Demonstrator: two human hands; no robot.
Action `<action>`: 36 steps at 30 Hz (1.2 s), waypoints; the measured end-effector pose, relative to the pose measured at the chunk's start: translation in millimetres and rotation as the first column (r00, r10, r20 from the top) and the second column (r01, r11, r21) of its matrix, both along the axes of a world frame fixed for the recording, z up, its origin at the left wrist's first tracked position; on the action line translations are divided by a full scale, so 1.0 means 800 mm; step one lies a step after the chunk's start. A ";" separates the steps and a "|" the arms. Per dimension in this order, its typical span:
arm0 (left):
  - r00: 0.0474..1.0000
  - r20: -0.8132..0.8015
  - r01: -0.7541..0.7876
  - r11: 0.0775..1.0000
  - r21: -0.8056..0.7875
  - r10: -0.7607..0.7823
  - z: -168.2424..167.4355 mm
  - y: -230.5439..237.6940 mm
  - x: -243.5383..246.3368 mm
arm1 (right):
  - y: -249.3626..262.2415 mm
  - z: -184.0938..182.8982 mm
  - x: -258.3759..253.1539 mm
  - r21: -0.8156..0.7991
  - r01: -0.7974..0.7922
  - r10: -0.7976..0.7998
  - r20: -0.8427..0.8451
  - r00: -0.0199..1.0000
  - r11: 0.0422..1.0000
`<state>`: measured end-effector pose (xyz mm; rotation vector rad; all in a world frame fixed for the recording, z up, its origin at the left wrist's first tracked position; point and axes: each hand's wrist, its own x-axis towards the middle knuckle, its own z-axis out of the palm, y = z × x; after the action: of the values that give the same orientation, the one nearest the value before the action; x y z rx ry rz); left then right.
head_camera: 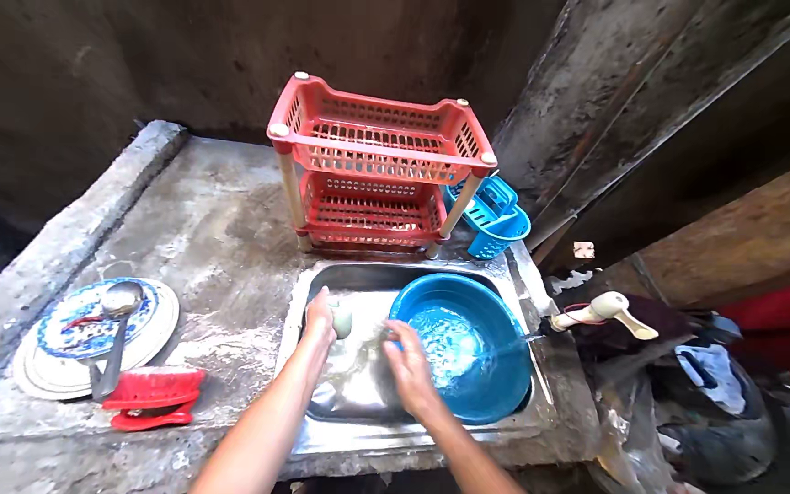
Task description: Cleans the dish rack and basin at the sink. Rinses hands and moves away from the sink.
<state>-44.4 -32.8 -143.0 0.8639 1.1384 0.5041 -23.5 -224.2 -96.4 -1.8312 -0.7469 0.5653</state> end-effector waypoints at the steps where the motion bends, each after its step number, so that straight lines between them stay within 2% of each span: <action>1: 0.999 0.029 0.013 1.000 0.012 -0.014 0.010 -0.009 -0.002 | 0.033 -0.004 -0.006 0.005 -0.027 0.027 -0.261 0.965 1.000; 2: 0.997 0.060 0.046 0.997 0.054 -0.050 0.017 -0.019 -0.005 | 0.065 -0.013 -0.009 0.016 0.017 -0.007 -0.489 0.872 1.000; 3: 0.991 0.085 0.094 0.987 0.128 -0.105 0.022 -0.030 -0.011 | 0.092 -0.023 -0.009 0.026 0.102 -0.062 -0.640 0.766 0.994; 5: 0.969 0.072 0.190 0.900 0.392 -0.236 0.020 -0.048 -0.021 | 0.128 -0.030 -0.003 0.078 0.289 -0.121 -0.783 0.610 0.954; 6: 0.957 0.021 0.232 0.807 0.543 -0.290 0.014 -0.049 -0.028 | 0.138 -0.029 -0.001 0.121 0.334 -0.099 -0.813 0.573 0.935; 7: 0.944 -0.059 0.279 0.687 0.671 -0.326 0.006 -0.046 -0.035 | 0.142 -0.030 -0.001 0.180 0.316 -0.041 -0.812 0.583 0.932; 8: 0.933 -0.171 0.330 0.565 0.756 -0.317 0.000 -0.040 -0.040 | 0.141 -0.031 -0.004 0.227 0.263 0.018 -0.788 0.615 0.938; 9: 0.917 -0.289 0.393 0.494 0.776 -0.275 -0.002 -0.033 -0.042 | 0.141 -0.032 -0.009 0.256 0.210 0.055 -0.748 0.662 0.944; 10: 0.897 -0.380 0.442 0.488 0.753 -0.227 -0.002 -0.027 -0.043 | 0.142 -0.033 -0.016 0.259 0.190 0.054 -0.711 0.701 0.947; 11: 0.887 -0.425 0.454 0.526 0.720 -0.184 -0.001 -0.021 -0.042 | 0.144 -0.032 -0.024 0.238 0.202 0.017 -0.686 0.727 0.950; 13: 0.917 -0.388 0.364 0.581 0.728 -0.089 -0.005 -0.016 -0.036 | 0.149 -0.028 -0.035 0.216 0.259 -0.058 -0.653 0.755 0.941; 16: 0.959 -0.279 0.263 0.545 0.796 -0.054 -0.008 -0.019 -0.031 | 0.150 -0.030 -0.038 0.168 0.338 -0.140 -0.679 0.721 0.926; 21: 0.932 -0.319 0.361 0.448 0.818 -0.170 -0.004 -0.022 -0.033 | 0.145 -0.038 -0.036 0.072 0.374 -0.191 -0.762 0.619 0.925; 24: 0.906 -0.331 0.419 0.447 0.790 -0.263 -0.007 -0.017 -0.031 | 0.147 -0.044 -0.033 0.052 0.377 -0.198 -0.779 0.594 0.925; 29: 0.911 -0.259 0.388 0.448 0.806 -0.322 -0.006 -0.011 -0.028 | 0.149 -0.037 -0.027 0.055 0.307 -0.162 -0.755 0.635 0.950; 32: 0.852 -0.243 0.461 0.446 0.767 -0.463 0.013 0.000 -0.027 | 0.149 -0.021 -0.026 0.055 0.266 -0.143 -0.730 0.669 0.963; 34: 0.803 -0.171 0.505 0.500 0.703 -0.571 0.021 0.008 -0.025 | 0.146 -0.014 -0.023 0.019 0.232 -0.155 -0.691 0.706 0.973; 36: 0.820 -0.064 0.507 0.670 0.543 -0.569 0.023 0.012 -0.022 | 0.133 -0.010 -0.013 -0.005 0.146 -0.109 -0.687 0.718 0.989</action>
<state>-61.9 -23.5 -124.7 1.5911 0.5709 0.3647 -33.5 -117.6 -104.5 -1.4395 -0.1166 1.0455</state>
